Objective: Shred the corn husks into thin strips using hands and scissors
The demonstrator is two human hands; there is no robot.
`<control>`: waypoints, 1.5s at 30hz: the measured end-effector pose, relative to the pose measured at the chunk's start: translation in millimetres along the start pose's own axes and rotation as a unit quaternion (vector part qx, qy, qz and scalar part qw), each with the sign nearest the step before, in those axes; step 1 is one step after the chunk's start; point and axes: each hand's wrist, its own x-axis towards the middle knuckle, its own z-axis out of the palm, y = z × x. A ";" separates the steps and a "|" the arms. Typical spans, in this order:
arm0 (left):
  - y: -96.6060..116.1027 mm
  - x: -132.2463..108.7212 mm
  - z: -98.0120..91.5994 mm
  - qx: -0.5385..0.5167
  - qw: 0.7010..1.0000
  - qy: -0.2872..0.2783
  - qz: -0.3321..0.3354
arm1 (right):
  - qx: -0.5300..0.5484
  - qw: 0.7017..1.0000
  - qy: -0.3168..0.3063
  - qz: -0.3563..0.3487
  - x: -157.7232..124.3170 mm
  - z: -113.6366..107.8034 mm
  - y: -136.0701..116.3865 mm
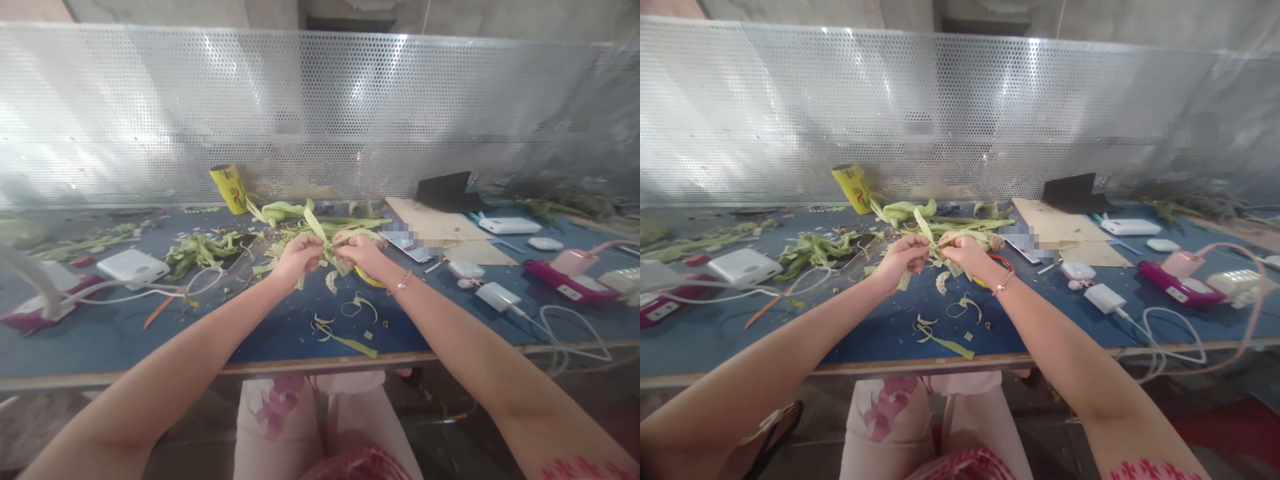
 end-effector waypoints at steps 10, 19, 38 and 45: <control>0.4 -0.8 1.1 -0.039 0.998 -0.034 -0.025 | -0.107 0.994 0.022 -0.008 0.6 -11.2 0.5; -14.8 9.7 -7.6 0.153 0.979 -0.027 0.133 | -0.018 0.999 -0.042 -0.005 1.2 -16.2 2.6; -3.1 8.3 -19.9 0.084 0.983 -0.118 0.114 | -0.143 0.987 -0.064 0.043 -11.5 -17.4 -25.2; 2.1 9.1 -24.6 0.135 0.974 -0.167 0.076 | -0.213 0.976 -0.053 0.016 -16.2 -20.2 -30.3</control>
